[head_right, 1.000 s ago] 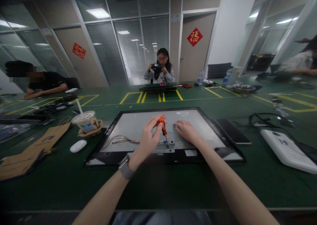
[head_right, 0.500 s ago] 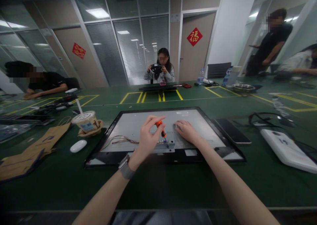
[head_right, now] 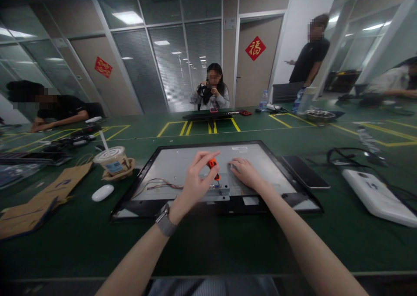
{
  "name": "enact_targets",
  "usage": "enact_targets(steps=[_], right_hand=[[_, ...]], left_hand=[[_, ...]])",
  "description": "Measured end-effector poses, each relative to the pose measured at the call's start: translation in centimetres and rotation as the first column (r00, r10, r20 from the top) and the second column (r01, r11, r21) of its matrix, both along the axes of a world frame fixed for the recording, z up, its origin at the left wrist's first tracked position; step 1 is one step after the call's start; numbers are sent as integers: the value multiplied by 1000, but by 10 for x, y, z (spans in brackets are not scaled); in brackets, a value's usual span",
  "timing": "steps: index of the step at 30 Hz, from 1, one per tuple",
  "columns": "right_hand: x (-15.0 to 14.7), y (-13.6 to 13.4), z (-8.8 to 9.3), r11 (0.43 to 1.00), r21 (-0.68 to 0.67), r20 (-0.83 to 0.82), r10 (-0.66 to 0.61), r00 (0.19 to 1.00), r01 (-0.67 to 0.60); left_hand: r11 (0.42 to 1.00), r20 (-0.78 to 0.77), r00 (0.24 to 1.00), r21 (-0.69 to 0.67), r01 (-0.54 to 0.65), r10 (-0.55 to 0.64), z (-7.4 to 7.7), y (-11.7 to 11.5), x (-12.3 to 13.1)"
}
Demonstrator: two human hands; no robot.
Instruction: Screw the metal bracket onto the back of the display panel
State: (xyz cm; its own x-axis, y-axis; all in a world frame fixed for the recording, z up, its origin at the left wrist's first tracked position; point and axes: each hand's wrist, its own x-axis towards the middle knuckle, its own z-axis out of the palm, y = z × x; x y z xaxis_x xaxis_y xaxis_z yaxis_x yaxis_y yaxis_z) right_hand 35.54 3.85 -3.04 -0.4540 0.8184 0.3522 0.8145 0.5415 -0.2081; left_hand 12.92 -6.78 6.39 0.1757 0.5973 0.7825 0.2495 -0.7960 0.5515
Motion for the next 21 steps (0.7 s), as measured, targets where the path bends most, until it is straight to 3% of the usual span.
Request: enact_targets(steps=[4,9,14,21], right_hand=[[0,0,0,1000,-1,5,-5,1000,5],[1,2,0,1000,-20,1,9,1000,-9],[2,2,0,1000,-7,13,9,1000,-9],[0,1,0,1000,-6,26,-4,1000,4]], left_hand=[[997,-61,996,-35,70,-72,0,-2,1],[1000,-133,991,21,-11,14,-4,0,3],[999,-116,993,19,28,-25,-3,0,4],[997,-116,992,65,-49,56,-4,1,2]])
